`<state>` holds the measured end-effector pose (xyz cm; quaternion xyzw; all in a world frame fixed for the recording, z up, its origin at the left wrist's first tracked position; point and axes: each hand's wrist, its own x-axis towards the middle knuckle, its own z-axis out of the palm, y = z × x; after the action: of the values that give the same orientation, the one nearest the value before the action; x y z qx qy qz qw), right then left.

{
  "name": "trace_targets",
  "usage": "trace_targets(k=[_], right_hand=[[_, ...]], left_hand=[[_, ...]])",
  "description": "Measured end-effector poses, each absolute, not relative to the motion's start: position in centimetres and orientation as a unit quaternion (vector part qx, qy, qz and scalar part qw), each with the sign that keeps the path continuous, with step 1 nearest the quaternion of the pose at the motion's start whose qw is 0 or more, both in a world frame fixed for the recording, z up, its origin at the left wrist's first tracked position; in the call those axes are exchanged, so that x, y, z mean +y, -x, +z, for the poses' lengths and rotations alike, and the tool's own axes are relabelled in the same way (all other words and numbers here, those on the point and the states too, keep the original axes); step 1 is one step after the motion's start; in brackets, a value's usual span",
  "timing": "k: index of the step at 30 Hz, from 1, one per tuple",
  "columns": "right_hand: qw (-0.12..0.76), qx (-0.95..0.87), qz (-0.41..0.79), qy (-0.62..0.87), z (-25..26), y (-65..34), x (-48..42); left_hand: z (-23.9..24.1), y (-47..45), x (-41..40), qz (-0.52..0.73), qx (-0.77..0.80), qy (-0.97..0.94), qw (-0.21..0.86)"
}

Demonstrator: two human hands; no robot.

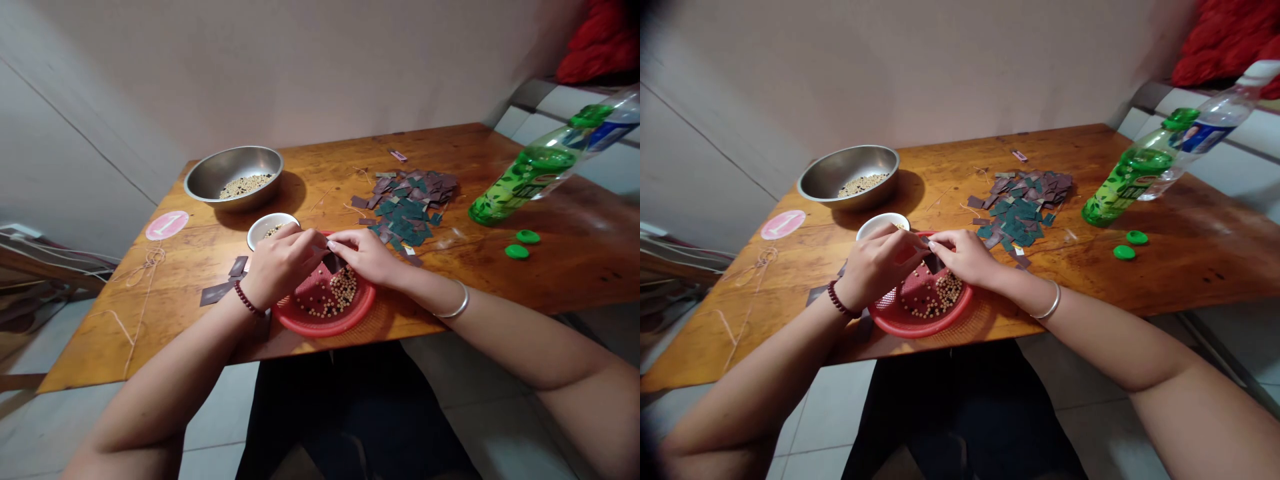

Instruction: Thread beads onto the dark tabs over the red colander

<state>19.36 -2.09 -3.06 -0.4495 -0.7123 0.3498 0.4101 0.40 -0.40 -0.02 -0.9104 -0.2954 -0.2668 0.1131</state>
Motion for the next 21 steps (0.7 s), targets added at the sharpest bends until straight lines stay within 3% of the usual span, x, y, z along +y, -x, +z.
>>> trace_targets(k=[21], right_hand=[[0.385, -0.723, 0.4, 0.411, -2.51, -19.6, -2.34]], left_hand=[[-0.68, -0.38, -0.24, -0.296, -0.328, 0.89, 0.112]])
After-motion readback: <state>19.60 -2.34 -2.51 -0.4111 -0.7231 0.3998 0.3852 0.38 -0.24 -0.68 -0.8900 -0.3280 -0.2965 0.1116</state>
